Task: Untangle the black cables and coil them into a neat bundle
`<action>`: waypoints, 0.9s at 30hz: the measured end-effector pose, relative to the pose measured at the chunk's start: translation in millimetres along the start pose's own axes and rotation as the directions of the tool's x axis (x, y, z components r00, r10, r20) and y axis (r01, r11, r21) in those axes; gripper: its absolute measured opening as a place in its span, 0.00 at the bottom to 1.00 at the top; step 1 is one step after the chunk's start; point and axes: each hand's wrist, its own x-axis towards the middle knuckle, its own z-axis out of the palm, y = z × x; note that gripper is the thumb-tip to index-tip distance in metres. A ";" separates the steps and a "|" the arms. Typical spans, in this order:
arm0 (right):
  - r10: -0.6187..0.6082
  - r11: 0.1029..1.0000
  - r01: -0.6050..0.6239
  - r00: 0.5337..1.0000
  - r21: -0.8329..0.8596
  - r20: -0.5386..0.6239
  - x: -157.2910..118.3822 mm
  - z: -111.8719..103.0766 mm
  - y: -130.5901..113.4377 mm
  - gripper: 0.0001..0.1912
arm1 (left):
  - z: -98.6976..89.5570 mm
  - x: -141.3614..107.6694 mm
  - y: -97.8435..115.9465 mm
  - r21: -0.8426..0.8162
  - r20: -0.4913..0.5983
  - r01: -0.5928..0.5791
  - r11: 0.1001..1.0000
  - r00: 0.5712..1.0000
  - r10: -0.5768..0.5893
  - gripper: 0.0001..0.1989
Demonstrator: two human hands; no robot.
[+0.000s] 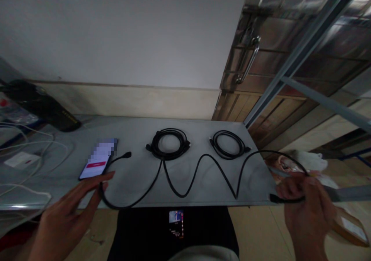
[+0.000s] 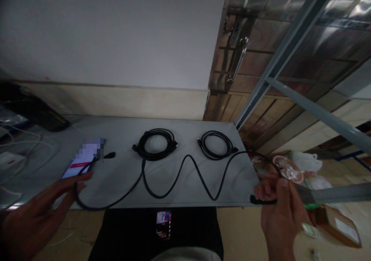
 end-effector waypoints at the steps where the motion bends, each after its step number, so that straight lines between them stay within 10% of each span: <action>1: 0.011 1.000 -0.009 0.998 -0.027 0.054 -5.9 7.2 3.9 0.20 | 3.9 -1.7 13.3 -0.011 -0.005 0.024 1.000 1.000 -0.024 0.18; 4: 0.102 0.976 -0.031 0.942 -0.217 0.321 -29.7 36.6 12.1 0.23 | 20.2 -9.6 50.6 -0.231 0.086 0.086 0.969 0.994 -0.068 0.17; 8: 0.290 0.947 -0.117 0.716 -0.301 0.635 -71.0 87.0 10.7 0.23 | 49.4 -21.4 90.6 -0.486 0.161 0.229 0.843 0.972 -0.171 0.21; 18: 0.341 0.927 0.063 0.264 -0.369 0.902 -139.2 154.1 -1.4 0.18 | 93.8 -29.0 140.9 -0.704 0.212 0.364 0.610 0.927 -0.308 0.33; 21: 0.318 0.938 0.069 0.219 -0.340 0.922 -142.8 160.5 -5.8 0.17 | 93.5 -24.2 143.0 -0.712 0.235 0.406 0.573 0.907 -0.351 0.32; 27: 0.191 0.980 0.002 0.276 -0.199 0.942 -138.4 166.2 -13.1 0.20 | 87.0 -4.3 160.2 -0.794 0.344 0.467 0.388 0.873 -0.347 0.34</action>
